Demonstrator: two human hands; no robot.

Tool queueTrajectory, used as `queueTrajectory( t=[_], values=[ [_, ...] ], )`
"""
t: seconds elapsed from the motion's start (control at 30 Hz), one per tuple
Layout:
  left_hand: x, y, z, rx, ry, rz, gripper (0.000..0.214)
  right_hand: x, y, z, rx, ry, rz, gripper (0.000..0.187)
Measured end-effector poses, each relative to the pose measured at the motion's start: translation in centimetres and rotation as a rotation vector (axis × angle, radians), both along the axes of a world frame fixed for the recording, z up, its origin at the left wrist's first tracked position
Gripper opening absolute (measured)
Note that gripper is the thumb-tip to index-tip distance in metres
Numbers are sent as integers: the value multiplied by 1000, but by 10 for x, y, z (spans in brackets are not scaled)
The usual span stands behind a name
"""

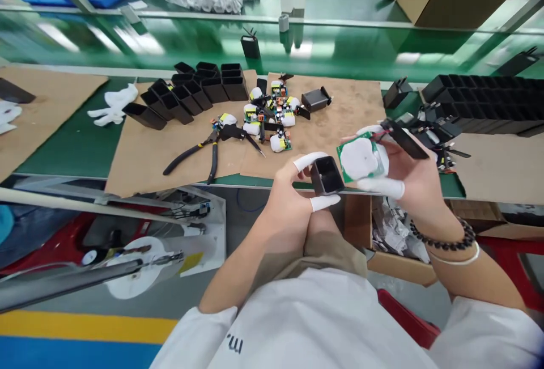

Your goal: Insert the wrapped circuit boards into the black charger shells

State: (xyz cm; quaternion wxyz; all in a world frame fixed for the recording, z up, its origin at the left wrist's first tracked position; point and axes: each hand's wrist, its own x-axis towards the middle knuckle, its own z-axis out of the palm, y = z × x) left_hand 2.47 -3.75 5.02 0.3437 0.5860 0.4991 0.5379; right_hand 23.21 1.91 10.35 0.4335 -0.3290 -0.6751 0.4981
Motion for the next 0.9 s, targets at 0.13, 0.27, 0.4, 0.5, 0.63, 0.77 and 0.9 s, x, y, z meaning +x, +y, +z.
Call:
queueTrajectory(
  t=[0.13, 0.27, 0.4, 0.5, 0.63, 0.77, 0.9],
  values=[
    [-1, -19, 23, 135, 76, -32, 57, -4, -31, -1, 238, -70, 58, 68],
    [-6, -24, 26, 294, 178, -47, 58, -4, -29, -9, 435, -3, 65, 71],
    [-6, -22, 24, 354, 195, -64, 58, -3, -27, -11, 495, 34, 80, 70],
    [-5, -19, 22, 389, 221, -76, 57, -2, -28, -10, 481, 54, 86, 64],
    [-5, -16, 17, 420, 235, -76, 57, 0, -27, -12, 451, 38, 65, 66],
    [-7, -17, 14, 422, 258, -64, 55, 1, -25, -13, 401, 51, 89, 66],
    [-8, -18, 13, 403, 295, -49, 56, -1, -25, -10, 433, 49, 93, 62]
  ],
)
